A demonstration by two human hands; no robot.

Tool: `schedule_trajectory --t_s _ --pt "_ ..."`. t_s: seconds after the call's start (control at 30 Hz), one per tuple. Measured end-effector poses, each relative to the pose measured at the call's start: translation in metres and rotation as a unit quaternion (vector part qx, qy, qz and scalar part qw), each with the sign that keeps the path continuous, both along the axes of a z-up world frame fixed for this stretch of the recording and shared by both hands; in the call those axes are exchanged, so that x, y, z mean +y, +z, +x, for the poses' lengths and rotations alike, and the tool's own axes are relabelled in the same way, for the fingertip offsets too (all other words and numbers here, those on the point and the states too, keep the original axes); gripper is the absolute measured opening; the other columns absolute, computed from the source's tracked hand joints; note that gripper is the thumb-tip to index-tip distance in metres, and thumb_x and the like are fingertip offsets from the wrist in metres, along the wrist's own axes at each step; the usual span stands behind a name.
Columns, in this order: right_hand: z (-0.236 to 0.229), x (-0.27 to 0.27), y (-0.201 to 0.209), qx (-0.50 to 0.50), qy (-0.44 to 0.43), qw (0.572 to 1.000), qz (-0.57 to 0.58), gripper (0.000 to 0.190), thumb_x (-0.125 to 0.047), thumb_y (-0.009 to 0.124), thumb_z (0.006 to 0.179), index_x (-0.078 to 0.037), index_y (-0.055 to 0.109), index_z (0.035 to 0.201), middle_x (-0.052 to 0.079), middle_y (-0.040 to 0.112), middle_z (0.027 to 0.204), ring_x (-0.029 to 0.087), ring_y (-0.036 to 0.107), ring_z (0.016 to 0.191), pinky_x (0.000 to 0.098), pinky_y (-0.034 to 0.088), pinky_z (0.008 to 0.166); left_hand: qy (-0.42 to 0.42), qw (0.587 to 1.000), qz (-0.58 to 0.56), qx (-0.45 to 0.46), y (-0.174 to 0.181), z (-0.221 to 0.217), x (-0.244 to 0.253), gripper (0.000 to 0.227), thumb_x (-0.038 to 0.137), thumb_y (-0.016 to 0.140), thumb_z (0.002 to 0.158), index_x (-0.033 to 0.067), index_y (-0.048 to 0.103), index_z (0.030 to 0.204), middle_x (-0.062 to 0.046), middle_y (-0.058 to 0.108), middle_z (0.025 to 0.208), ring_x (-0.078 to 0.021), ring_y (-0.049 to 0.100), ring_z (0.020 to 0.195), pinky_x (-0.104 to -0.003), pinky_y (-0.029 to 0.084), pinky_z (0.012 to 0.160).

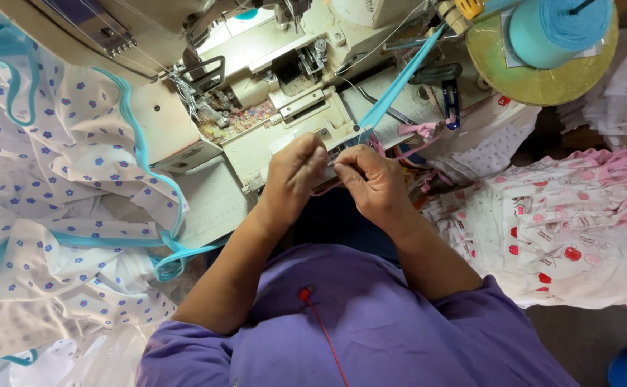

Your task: Threading and preparing an industrial sewing machine for operation by guiding threads through the machine's path

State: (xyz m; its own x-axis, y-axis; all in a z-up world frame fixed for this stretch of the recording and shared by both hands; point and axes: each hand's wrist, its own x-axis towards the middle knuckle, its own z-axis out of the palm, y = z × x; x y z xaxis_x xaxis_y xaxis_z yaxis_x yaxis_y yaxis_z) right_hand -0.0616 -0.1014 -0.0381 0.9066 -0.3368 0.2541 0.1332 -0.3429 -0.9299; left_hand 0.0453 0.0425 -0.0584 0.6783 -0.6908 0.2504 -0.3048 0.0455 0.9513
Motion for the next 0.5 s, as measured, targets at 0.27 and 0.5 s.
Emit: schedule_trajectory --t_s 0.27,0.5 --pt "-0.001 0.001 0.003 -0.005 0.006 1.000 0.026 0.010 -0.003 0.065 0.099 -0.002 0.070 0.091 0.013 0.069 0.076 0.019 0.071 0.078 0.0387 0.058 0.072 -0.032 0.995 -0.017 -0.097 0.021 0.002 0.004 0.027 0.022 0.063 0.096 0.0060 0.064 0.119 -0.011 0.066 0.098 -0.0290 0.067 0.082 -0.037 0.054 0.072" --pt "-0.002 -0.002 0.004 0.000 0.002 1.000 0.011 0.014 -0.007 0.062 0.102 -0.004 0.071 0.091 0.011 0.070 0.075 0.018 0.071 0.079 0.0389 0.057 0.071 -0.009 0.985 0.032 -0.172 0.015 0.001 -0.007 0.017 0.018 0.051 0.106 0.0102 0.056 0.092 -0.010 0.052 0.076 -0.0372 0.059 0.070 -0.040 0.051 0.065"
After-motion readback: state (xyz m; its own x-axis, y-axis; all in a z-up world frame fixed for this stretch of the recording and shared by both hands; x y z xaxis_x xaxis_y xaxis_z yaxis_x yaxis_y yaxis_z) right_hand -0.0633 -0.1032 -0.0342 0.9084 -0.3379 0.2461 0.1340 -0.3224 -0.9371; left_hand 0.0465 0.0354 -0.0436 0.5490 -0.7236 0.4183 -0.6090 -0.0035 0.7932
